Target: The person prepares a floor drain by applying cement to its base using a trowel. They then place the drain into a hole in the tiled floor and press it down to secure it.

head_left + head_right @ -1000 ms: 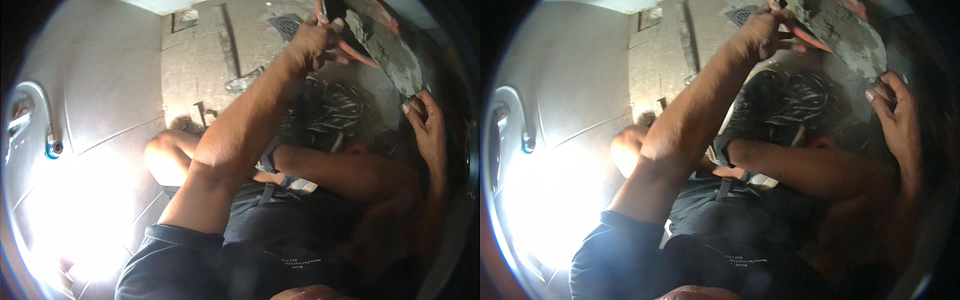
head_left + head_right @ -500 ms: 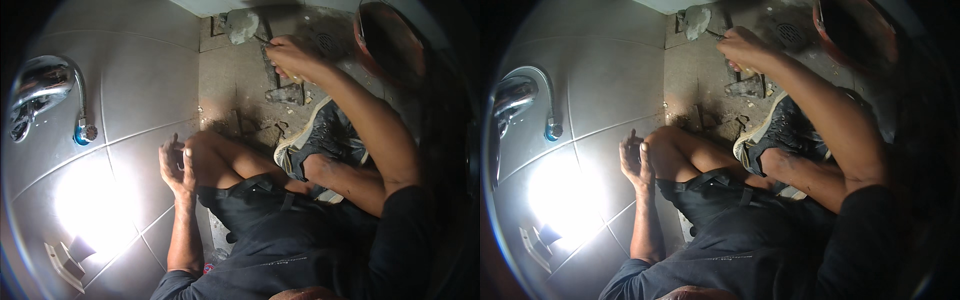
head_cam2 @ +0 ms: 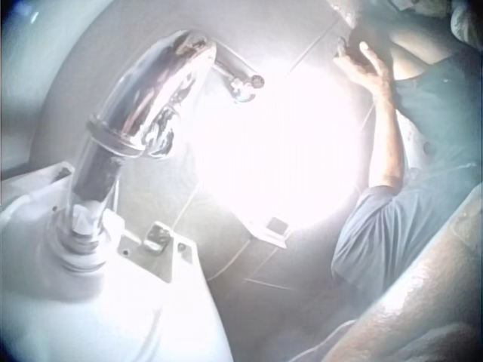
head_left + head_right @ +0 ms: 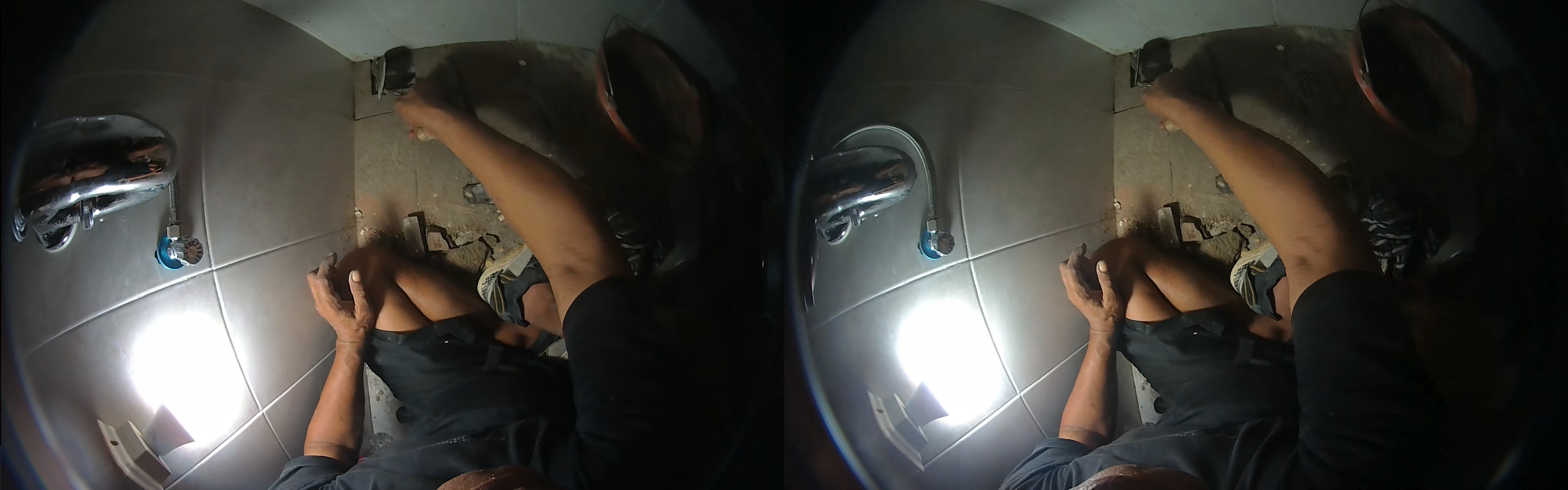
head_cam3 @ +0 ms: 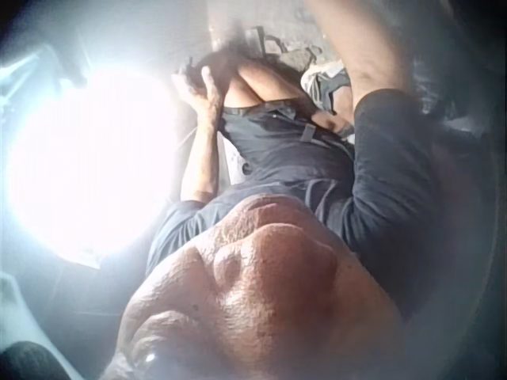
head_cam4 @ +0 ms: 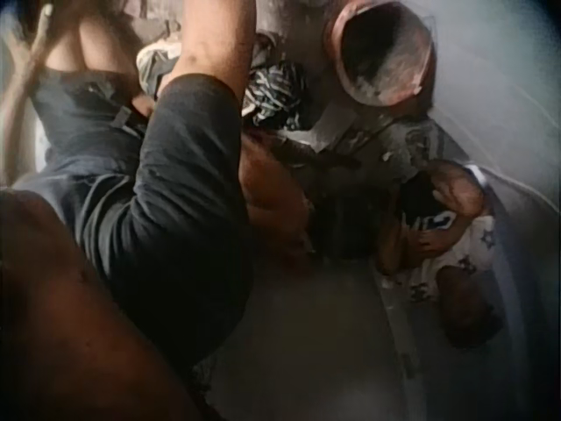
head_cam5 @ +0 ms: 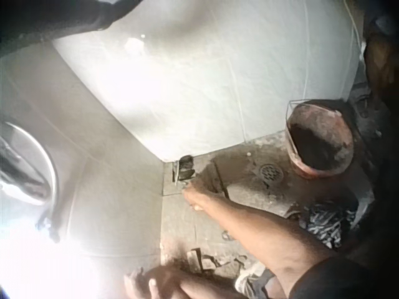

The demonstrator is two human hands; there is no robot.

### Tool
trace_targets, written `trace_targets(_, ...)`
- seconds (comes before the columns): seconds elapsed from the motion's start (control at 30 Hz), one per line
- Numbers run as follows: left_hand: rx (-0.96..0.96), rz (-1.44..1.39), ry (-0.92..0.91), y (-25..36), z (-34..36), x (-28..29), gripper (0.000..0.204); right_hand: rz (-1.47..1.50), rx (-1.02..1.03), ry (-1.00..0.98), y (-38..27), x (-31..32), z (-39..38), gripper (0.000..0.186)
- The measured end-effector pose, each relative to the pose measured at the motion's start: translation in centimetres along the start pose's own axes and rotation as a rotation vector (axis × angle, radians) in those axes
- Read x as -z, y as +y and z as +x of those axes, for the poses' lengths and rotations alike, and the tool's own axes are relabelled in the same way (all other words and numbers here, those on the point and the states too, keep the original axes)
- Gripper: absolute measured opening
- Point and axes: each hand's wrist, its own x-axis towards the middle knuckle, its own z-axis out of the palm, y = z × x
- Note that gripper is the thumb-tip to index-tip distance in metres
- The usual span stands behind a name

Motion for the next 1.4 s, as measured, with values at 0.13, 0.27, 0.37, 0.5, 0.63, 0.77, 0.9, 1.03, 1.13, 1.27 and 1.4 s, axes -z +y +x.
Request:
trace_targets(0.13, 0.061, 0.026, 0.050, -0.3, -1.0, 2.2, 0.037, -0.666, 0.335, -0.153, -10.6, 4.4, -4.9, 0.031)
trace_targets(0.27, 0.026, -0.008, 0.039, -0.2, -0.4, 1.4, 0.036, -0.716, 0.323, -0.071, -9.5, 4.6, -4.7, 0.038)
trace_targets(0.37, 0.020, -0.008, 0.025, 0.0, -0.2, 1.1, 0.036, -0.476, 0.207, 0.049, -7.8, 3.0, -2.8, 0.036)
trace_targets(0.5, 0.049, -0.002, 0.019, -0.3, -0.4, 1.1, 0.035, 0.638, -0.424, 0.214, -9.9, 1.3, -1.3, 0.035)
trace_targets(0.63, 0.083, 0.022, -0.010, -0.1, -0.5, 1.5, 0.034, 0.245, -0.218, 0.156, -10.9, 2.7, -0.7, 0.043)
trace_targets(0.77, 0.049, -0.005, 0.013, 0.0, -0.3, 1.2, 0.033, 0.088, -0.087, 0.242, -11.1, 4.1, -1.1, 0.047)
trace_targets(0.9, 0.053, -0.017, 0.024, 0.1, 0.0, 0.9, 0.033, 0.223, -0.181, 0.133, -11.0, 5.8, -1.0, 0.051)
trace_targets(1.03, 0.068, 0.002, 0.042, 0.1, -0.2, 1.5, 0.033, 0.306, -0.196, 0.028, -12.9, 7.9, -4.4, 0.043)
trace_targets(1.13, 0.080, -0.027, 0.008, 0.4, -0.1, 1.2, 0.030, 0.294, -0.158, 0.025, -9.2, 8.7, -5.3, 0.039)
trace_targets(1.27, 0.089, 0.002, -0.009, 0.4, -0.1, 1.5, 0.029, 0.594, -0.223, 0.129, -7.0, 8.5, -5.0, 0.020)
trace_targets(1.4, 0.078, 0.005, -0.009, 0.2, 0.0, 1.2, 0.029, 0.506, -0.210, 0.105, -5.6, 9.8, -3.6, 0.021)
